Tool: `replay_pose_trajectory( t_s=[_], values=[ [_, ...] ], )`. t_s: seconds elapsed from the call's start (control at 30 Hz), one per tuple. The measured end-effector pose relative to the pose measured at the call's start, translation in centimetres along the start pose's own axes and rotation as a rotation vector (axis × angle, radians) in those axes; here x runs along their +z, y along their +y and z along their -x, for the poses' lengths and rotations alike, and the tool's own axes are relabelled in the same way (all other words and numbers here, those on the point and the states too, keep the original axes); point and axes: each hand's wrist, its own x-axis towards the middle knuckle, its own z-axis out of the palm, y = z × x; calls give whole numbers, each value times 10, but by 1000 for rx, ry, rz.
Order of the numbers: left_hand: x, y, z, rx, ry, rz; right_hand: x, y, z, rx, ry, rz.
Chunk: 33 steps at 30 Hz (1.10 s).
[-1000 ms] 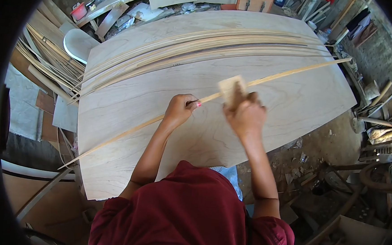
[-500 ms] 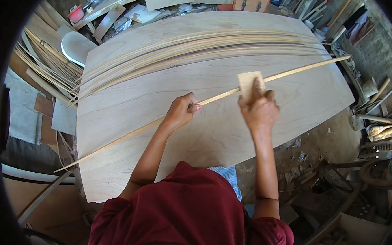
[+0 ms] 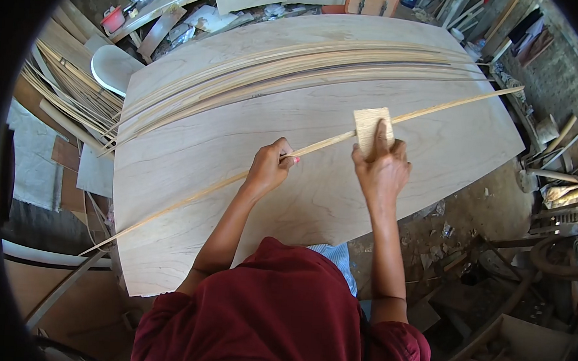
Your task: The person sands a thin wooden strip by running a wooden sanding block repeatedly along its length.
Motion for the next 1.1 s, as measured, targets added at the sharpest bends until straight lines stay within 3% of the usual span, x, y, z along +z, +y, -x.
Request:
replay_pose_trajectory(
  t_s=[0.1,0.17,0.27,0.53,0.67,0.73,0.87,0.93,1.1],
  values=[
    [0,2,0,-14,2,25,8,-24,25,-12,-72,-91],
    [0,1,0,-24,-10,22,11,-40,41,-226,-147,-62],
    [6,-12,-1,28,34,20,6,-39,37,-292,-193,-61],
    [10,-18,-3,62,73,63,-2,4,-15,49,-55,104],
    [12,-21,-5,90,130,75,7,-33,18,-72,-221,111],
    [3,-16,-6,-16,-104,-23,12,-49,36,-263,-286,38],
    [12,-25,-1,77,3,3,3,-32,19,-273,-297,83],
    [9,-18,-1,62,19,-11,-2,-10,-3,-62,-260,125],
    [8,-13,-4,3,10,-14,0,3,-14,51,-160,174]
  ],
)
